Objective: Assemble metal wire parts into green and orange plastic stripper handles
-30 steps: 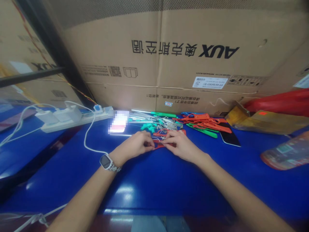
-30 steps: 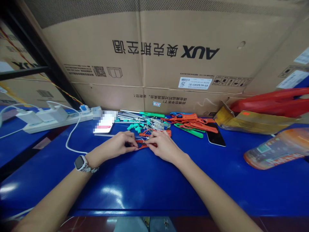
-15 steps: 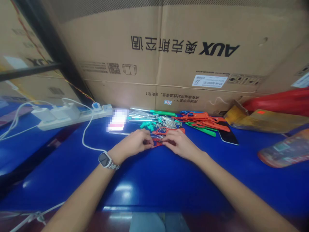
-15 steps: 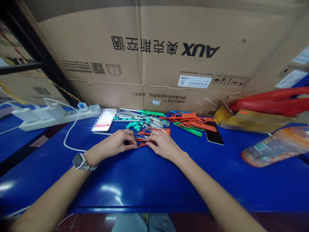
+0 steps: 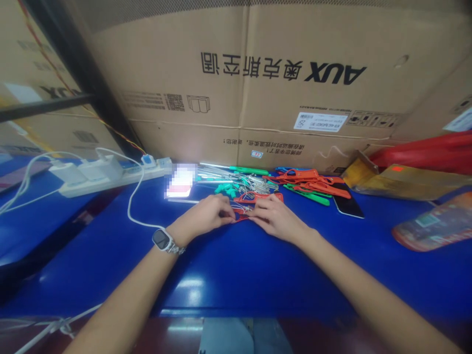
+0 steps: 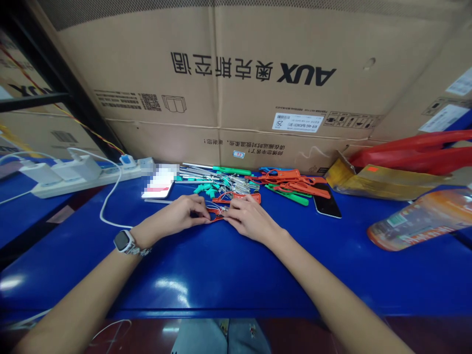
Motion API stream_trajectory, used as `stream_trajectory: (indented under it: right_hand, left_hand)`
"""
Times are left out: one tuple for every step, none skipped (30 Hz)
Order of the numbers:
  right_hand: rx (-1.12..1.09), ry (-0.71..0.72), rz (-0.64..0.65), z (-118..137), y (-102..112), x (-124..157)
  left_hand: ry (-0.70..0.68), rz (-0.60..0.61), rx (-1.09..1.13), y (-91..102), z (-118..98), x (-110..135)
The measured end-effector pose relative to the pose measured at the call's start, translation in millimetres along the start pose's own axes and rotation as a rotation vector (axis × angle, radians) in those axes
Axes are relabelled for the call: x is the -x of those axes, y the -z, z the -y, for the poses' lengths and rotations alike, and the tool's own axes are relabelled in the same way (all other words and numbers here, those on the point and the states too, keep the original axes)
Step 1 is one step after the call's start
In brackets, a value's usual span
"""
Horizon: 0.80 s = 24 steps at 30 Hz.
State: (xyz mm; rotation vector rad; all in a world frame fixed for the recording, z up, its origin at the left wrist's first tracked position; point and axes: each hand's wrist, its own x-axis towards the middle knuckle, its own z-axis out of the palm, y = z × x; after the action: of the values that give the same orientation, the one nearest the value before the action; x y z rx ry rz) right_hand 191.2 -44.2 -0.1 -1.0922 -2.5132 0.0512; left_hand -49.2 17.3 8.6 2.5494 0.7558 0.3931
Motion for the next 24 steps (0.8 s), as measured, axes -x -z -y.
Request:
stream_trajectory:
  right_hand:
    - [0.017,0.005,0.01,0,0,0]
    - [0.028,0.01,0.019,-1,0,0]
    - [0.034,0.015,0.024,-1,0,-1]
    - [0.037,0.02,0.027,-2,-1,-1]
    - [0.035,0.025,0.027,-3,-1,-1]
    - [0.029,0.03,0.025,-4,-2,-1]
    - [0.019,0.031,0.022,-4,-2,-1]
    - [0.006,0.031,0.017,-5,-2,-1]
    - [-0.008,0.031,0.013,-6,-2,-1]
    - [-0.022,0.033,0.01,-6,-3,-1]
    - [-0.031,0.035,0.006,-7,-3,-1]
    - [-0.035,0.037,0.003,-7,-4,-1]
    - [-0.036,0.041,0.002,-7,-5,-1]
    - [-0.033,0.044,0.001,-7,-5,-1]
    - [-0.026,0.047,0.001,-7,-6,-1]
    - [-0.015,0.05,0.001,-6,-6,-1]
    - [0.001,0.054,0.003,-5,-6,0]
    - [0.022,0.057,0.007,-4,-5,1]
    - [0.048,0.056,0.012,-3,-5,2]
    - [0.074,0.049,0.019,-1,-4,3]
    - [0.098,0.037,0.028,1,-2,4]
    - [0.119,0.024,0.039,3,-1,6]
    - [0.132,0.011,0.051,5,0,7]
    - [0.139,-0.002,0.06,6,1,7]
  left_hand:
    - [0.0,-0.001,-0.002,0.0,0,0]
    - [-0.001,-0.004,-0.003,0.1,0,0]
    - [-0.004,-0.006,-0.004,0.1,1,0]
    - [-0.007,-0.007,-0.003,0.2,1,0]
    - [-0.01,-0.007,-0.002,0.4,1,0]
    - [-0.011,-0.006,-0.001,0.6,1,0]
    - [-0.009,-0.004,-0.001,0.9,0,0]
    - [-0.005,-0.002,-0.001,1.1,0,0]
    - [-0.001,-0.001,-0.001,1.4,0,0]
    - [0.002,-0.001,0.001,1.5,-1,0]
    - [0.002,0.0,0.003,1.6,-1,0]
    - [0.001,0.001,0.006,1.6,-1,0]
    - [0.0,0.003,0.008,1.5,-1,0]
    - [0.001,0.004,0.008,1.4,-1,0]
    - [0.003,0.006,0.005,1.4,-1,-1]
    - [0.005,0.007,-0.001,1.4,-2,-1]
    - [0.005,0.007,-0.008,1.5,-2,-1]
    - [0.003,0.007,-0.016,1.7,-3,-1]
    - [0.001,0.003,-0.025,2.0,-5,-1]
    - [-0.002,-0.005,-0.035,2.2,-7,0]
    - [-0.003,-0.018,-0.048,2.3,-9,0]
    - [-0.006,-0.03,-0.068,2.2,-12,0]
    - [-0.014,-0.037,-0.097,1.7,-16,-1]
    - [-0.027,-0.036,-0.133,0.9,-19,-1]
